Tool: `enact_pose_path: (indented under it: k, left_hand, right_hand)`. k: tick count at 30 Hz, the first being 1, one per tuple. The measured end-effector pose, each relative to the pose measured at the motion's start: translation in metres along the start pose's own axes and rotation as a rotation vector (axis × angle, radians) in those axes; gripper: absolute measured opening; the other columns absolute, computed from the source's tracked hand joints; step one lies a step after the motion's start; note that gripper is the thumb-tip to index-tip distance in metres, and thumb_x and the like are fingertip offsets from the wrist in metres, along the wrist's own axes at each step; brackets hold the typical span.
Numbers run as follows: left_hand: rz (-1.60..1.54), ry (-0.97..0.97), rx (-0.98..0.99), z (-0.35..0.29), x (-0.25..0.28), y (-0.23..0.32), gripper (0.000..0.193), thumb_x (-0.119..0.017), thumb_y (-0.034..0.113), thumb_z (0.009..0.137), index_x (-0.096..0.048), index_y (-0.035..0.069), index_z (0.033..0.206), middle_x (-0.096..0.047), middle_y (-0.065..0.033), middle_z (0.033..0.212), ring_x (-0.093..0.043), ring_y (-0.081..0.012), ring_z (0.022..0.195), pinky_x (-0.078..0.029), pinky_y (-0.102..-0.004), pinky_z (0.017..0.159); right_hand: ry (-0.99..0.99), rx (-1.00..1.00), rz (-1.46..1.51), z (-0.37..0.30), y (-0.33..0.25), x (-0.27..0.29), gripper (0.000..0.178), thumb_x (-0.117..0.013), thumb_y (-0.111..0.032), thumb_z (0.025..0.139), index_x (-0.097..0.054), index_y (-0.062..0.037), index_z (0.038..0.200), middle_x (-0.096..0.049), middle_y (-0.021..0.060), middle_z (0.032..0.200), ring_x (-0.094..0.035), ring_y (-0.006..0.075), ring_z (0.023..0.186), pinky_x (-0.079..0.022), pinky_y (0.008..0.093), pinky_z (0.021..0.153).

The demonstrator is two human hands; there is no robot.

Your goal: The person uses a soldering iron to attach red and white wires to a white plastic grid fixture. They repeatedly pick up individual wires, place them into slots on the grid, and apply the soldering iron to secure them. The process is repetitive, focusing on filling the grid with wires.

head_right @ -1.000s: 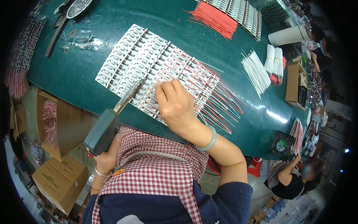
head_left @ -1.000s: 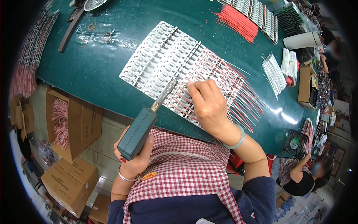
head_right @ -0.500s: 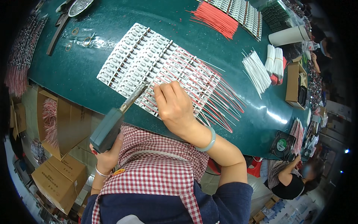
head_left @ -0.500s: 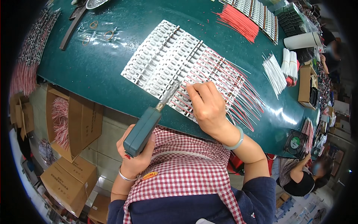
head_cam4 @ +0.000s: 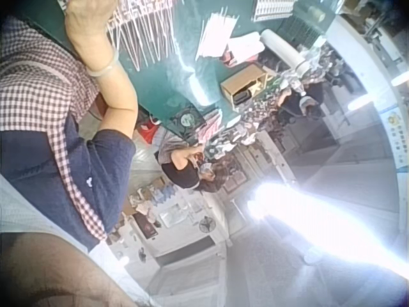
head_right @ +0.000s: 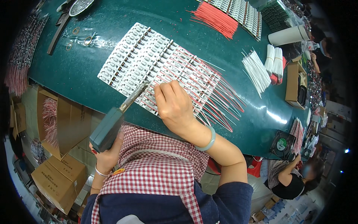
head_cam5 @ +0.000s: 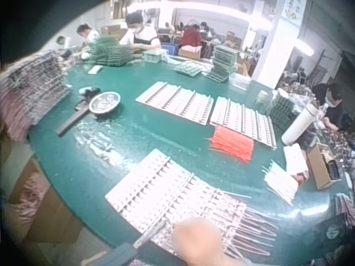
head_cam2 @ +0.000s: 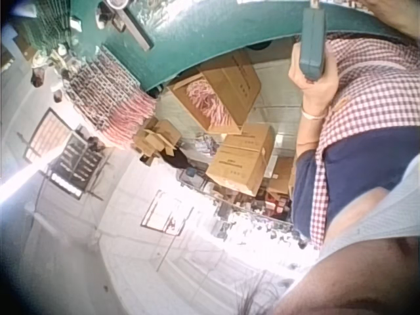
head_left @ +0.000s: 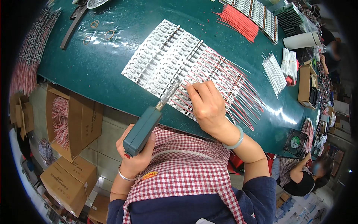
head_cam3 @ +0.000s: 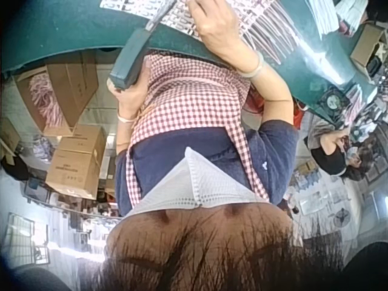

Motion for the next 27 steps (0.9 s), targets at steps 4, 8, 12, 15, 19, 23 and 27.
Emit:
enact_pose_path:
  k: [4,8,12,15,19,23,27]
  left_hand:
    - [0.008,0.010,-0.013,-0.001,0.001,0.001,0.017,-0.073,-0.005,0.075,-0.068,-0.006,0.092,-0.066,-0.0130,0.085,-0.065,-0.0193,0.066,-0.051,-0.0278,0.059]
    - [0.001,0.004,0.007,0.000,0.001,0.003,0.018,-0.073,-0.005,0.075,-0.068,-0.007,0.093,-0.067,-0.0141,0.087,-0.067,-0.0205,0.069,-0.052,-0.0281,0.061]
    - [-0.005,0.021,0.004,-0.001,0.002,0.002,0.021,-0.073,-0.005,0.076,-0.069,-0.007,0.096,-0.069,-0.0152,0.089,-0.069,-0.0210,0.071,-0.053,-0.0277,0.064]
    - [-0.028,0.051,0.031,-0.006,0.005,0.001,0.022,-0.073,-0.004,0.076,-0.070,-0.007,0.098,-0.070,-0.0157,0.091,-0.070,-0.0206,0.074,-0.054,-0.0274,0.066]
    - [-0.015,0.055,0.051,-0.009,0.007,-0.002,0.023,-0.074,-0.004,0.076,-0.070,-0.007,0.099,-0.070,-0.0158,0.092,-0.070,-0.0201,0.075,-0.055,-0.0277,0.067]
    - [-0.021,0.059,0.047,-0.010,0.007,-0.002,0.023,-0.075,-0.004,0.076,-0.070,-0.008,0.098,-0.070,-0.0163,0.092,-0.070,-0.0208,0.075,-0.055,-0.0282,0.068]
    - [-0.025,0.059,0.032,-0.012,0.007,-0.004,0.023,-0.075,-0.004,0.075,-0.069,-0.008,0.097,-0.070,-0.0167,0.092,-0.070,-0.0217,0.075,-0.055,-0.0283,0.067]
  right_hand:
    - [0.000,-0.003,-0.005,0.000,-0.001,0.001,0.030,-0.065,-0.001,0.071,-0.066,0.0088,0.100,-0.058,0.0115,0.088,-0.056,0.0244,0.078,-0.049,0.0328,0.062]
    - [-0.008,-0.007,-0.012,0.001,-0.001,0.002,0.030,-0.065,-0.001,0.071,-0.066,0.0085,0.100,-0.058,0.0113,0.088,-0.056,0.0243,0.079,-0.049,0.0326,0.062]
    - [0.011,-0.009,-0.002,0.001,-0.002,0.004,0.031,-0.065,-0.001,0.072,-0.067,0.0075,0.102,-0.058,0.0110,0.088,-0.056,0.0242,0.079,-0.048,0.0328,0.064]
    - [0.002,-0.028,0.036,0.000,-0.005,0.010,0.037,-0.064,0.000,0.072,-0.067,0.0073,0.108,-0.057,0.0112,0.089,-0.056,0.0249,0.079,-0.047,0.0339,0.066]
    - [-0.034,-0.080,0.132,-0.004,-0.006,0.008,0.045,-0.061,0.004,0.073,-0.064,0.0083,0.118,-0.055,0.0118,0.091,-0.054,0.0261,0.079,-0.046,0.0356,0.066]
    - [-0.055,-0.131,0.121,-0.001,-0.008,0.002,0.046,-0.060,0.007,0.073,-0.063,0.0091,0.119,-0.055,0.0121,0.091,-0.054,0.0262,0.078,-0.046,0.0357,0.067]
    - [-0.048,-0.153,0.119,-0.004,-0.008,-0.001,0.042,-0.061,0.006,0.072,-0.066,0.0058,0.114,-0.055,0.0099,0.089,-0.055,0.0250,0.079,-0.046,0.0353,0.068]
Point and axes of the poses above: each hand's wrist, its own z-axis towards the middle knuckle, its own x-axis out of the back of the hand, y = z × x, the point moved 4 cm from there along z, towards the middle knuckle
